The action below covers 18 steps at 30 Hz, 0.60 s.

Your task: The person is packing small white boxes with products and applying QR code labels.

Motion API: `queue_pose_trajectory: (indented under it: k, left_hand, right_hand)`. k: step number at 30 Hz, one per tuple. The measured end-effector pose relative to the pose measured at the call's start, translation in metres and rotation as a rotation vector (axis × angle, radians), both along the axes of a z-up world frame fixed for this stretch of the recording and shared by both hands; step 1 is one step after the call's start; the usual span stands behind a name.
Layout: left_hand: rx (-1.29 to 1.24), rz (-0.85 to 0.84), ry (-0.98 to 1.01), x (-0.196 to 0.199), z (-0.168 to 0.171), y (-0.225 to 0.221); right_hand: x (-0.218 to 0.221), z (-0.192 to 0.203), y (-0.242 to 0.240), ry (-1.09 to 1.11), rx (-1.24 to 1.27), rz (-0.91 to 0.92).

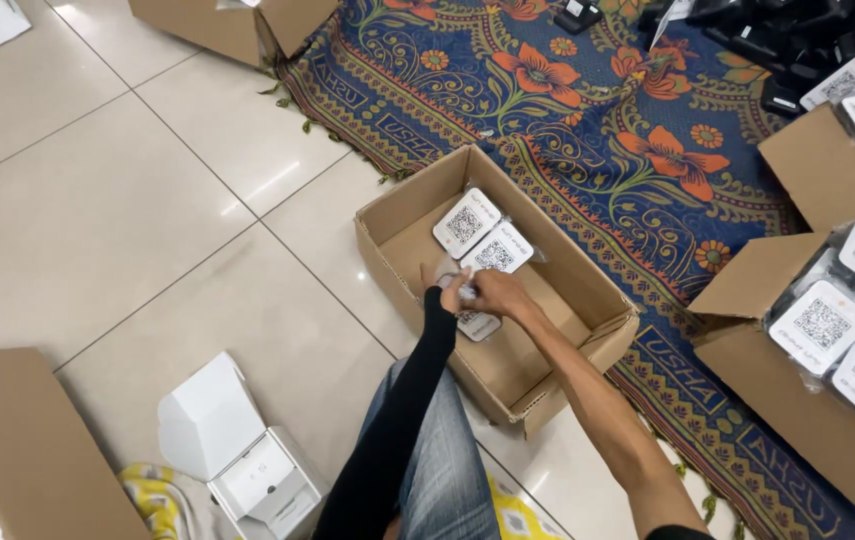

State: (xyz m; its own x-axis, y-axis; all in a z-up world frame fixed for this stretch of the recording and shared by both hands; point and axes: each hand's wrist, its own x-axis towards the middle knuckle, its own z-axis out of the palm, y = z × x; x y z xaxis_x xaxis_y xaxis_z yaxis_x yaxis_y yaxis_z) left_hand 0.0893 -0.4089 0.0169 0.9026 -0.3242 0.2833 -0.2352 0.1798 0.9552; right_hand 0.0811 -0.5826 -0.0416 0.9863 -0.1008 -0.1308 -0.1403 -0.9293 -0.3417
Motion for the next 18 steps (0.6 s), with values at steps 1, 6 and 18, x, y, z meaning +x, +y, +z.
queue_pose_trajectory:
  k: [1, 6, 18]
  left_hand:
    - [0.029, 0.031, -0.015, -0.007, 0.001, 0.009]
    - [0.028, -0.197, -0.150, -0.052, 0.049, 0.077]
    - [0.402, -0.052, 0.207, -0.232, -0.060, 0.387]
  right_hand:
    - [-0.025, 0.013, -0.003, -0.001, 0.000, 0.001]
    - [-0.139, 0.109, 0.024, -0.278, 0.844, 0.007]
    - [-0.223, 0.085, 0.284, 0.077, 1.237, 0.499]
